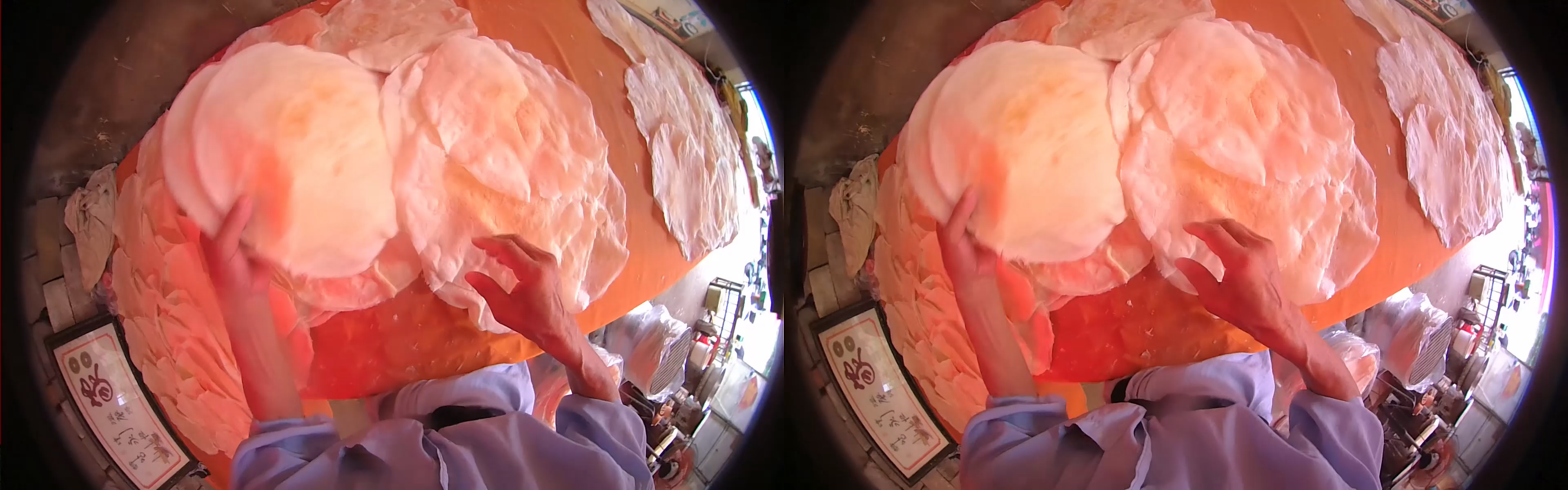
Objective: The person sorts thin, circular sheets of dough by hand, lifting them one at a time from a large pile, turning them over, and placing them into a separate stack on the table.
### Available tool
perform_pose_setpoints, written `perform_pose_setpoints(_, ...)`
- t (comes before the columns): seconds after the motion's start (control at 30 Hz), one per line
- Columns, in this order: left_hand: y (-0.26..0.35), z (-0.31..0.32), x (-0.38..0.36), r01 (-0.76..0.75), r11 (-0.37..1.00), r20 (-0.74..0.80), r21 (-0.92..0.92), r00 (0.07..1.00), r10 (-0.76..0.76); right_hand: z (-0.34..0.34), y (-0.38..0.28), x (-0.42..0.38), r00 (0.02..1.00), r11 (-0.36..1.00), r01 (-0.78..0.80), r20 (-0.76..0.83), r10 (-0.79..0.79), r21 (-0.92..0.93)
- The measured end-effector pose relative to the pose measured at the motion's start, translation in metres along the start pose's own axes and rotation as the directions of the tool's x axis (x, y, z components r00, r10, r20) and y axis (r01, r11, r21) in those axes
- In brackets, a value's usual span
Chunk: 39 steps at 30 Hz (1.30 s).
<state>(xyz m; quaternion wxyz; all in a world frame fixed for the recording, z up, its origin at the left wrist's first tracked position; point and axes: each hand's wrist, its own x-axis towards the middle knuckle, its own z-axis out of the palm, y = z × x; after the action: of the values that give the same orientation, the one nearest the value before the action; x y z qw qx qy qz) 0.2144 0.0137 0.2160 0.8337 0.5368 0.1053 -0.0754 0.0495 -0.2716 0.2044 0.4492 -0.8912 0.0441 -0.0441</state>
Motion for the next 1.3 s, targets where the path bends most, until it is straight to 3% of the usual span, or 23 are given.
perform_pose_setpoints(0.07,-0.006,-0.055,-0.028,0.002,0.987,-0.153,0.158,0.988,0.023,0.015,0.009,-0.019,0.990,0.984,-0.138,0.043,0.134,0.109)
perform_pose_setpoints(0.13,-0.020,-0.066,-0.067,0.086,0.971,-0.385,0.224,0.923,0.007,0.038,0.006,-0.029,0.998,0.989,-0.007,0.058,-0.001,0.146)
perform_pose_setpoints(0.17,-0.037,-0.093,-0.087,0.115,0.970,-0.417,0.214,0.909,-0.015,0.049,-0.001,-0.031,0.996,0.985,0.055,0.065,-0.066,0.161)
perform_pose_setpoints(0.23,-0.057,-0.109,-0.123,0.085,0.978,-0.397,0.191,0.918,-0.002,0.073,-0.036,-0.026,0.948,0.934,0.314,0.002,-0.319,0.169)
perform_pose_setpoints(0.3,-0.066,-0.086,-0.156,-0.047,0.987,-0.304,0.156,0.948,0.093,0.120,-0.069,-0.025,0.923,0.916,0.360,0.075,-0.377,0.178)
perform_pose_setpoints(0.37,-0.073,-0.098,-0.172,-0.037,0.990,-0.288,0.136,0.955,0.075,0.138,-0.090,-0.021,0.870,0.931,0.323,0.335,-0.363,0.169)
perform_pose_setpoints(0.4,-0.077,-0.106,-0.178,-0.036,0.991,-0.283,0.128,0.957,0.071,0.142,-0.092,-0.023,0.875,0.926,0.325,0.310,-0.372,0.192)
perform_pose_setpoints(0.5,-0.084,-0.143,-0.186,-0.097,0.995,-0.050,-0.038,0.994,0.095,0.153,-0.096,-0.030,0.892,0.907,0.331,0.228,-0.391,0.259)
perform_pose_setpoints(0.6,-0.093,-0.172,-0.177,-0.128,0.989,0.174,-0.075,0.975,0.140,0.147,-0.111,-0.030,0.912,0.910,0.342,0.152,-0.382,0.234)
perform_pose_setpoints(0.7,-0.071,-0.125,-0.179,-0.129,0.990,-0.125,-0.062,0.985,0.120,0.153,-0.115,-0.025,0.918,0.922,0.365,0.112,-0.380,0.129)
perform_pose_setpoints(0.8,-0.044,-0.115,-0.176,-0.124,0.940,-0.114,0.319,0.979,0.168,0.153,-0.087,-0.009,0.931,0.931,0.364,-0.019,-0.364,-0.005)
perform_pose_setpoints(0.83,-0.041,-0.136,-0.171,-0.372,0.744,0.117,0.555,0.920,0.373,0.136,-0.079,0.003,0.971,0.968,0.238,-0.042,-0.235,0.074)
perform_pose_setpoints(0.87,-0.032,-0.179,-0.161,-0.596,0.436,0.382,0.674,0.787,0.485,0.118,-0.072,0.015,0.993,0.981,0.111,-0.064,-0.102,0.161)
perform_pose_setpoints(0.9,-0.020,-0.203,-0.154,-0.694,0.214,0.538,0.687,0.684,0.492,0.090,-0.063,0.025,0.989,0.894,-0.119,-0.024,0.143,0.432)
perform_pose_setpoints(0.93,-0.009,-0.226,-0.147,-0.766,-0.013,0.676,0.642,0.558,0.481,0.069,-0.040,0.037,0.981,0.855,-0.129,-0.063,0.185,0.502)
perform_pose_setpoints(0.97,0.008,-0.227,-0.144,-0.777,-0.093,0.713,0.622,0.513,0.478,0.049,-0.019,0.046,0.969,0.812,-0.130,-0.100,0.226,0.569)
perform_pose_setpoints(1.0,0.020,-0.214,-0.145,-0.628,0.399,0.409,0.668,0.758,0.508,0.028,-0.010,0.042,0.960,0.747,-0.102,-0.132,0.248,0.657)
perform_pose_setpoints(1.03,0.031,-0.205,-0.142,-0.491,0.629,0.250,0.603,0.865,0.435,0.006,0.000,0.036,0.948,0.676,-0.068,-0.163,0.272,0.734)
perform_pose_setpoints(1.07,0.042,-0.197,-0.140,-0.340,0.816,0.081,0.468,0.936,0.344,-0.009,0.016,0.032,0.925,0.763,-0.153,-0.181,0.334,0.628)
perform_pose_setpoints(1.17,0.076,-0.191,-0.119,-0.353,0.787,0.094,0.506,0.930,0.357,-0.033,0.090,0.004,0.838,0.892,-0.401,-0.311,0.449,0.208)
perform_pose_setpoints(1.2,0.085,-0.178,-0.113,-0.366,0.723,0.151,0.586,0.926,0.347,-0.041,0.116,-0.012,0.815,0.885,-0.465,-0.380,0.438,0.023)
perform_pose_setpoints(1.27,0.095,-0.116,-0.104,-0.334,0.713,0.206,0.617,0.943,0.263,-0.062,0.168,-0.051,0.680,0.858,-0.514,-0.616,0.398,-0.013)
perform_pose_setpoints(1.3,0.086,-0.061,-0.105,-0.281,0.771,0.213,0.572,0.958,0.191,-0.084,0.180,-0.071,0.637,0.755,-0.631,-0.676,0.372,-0.179)
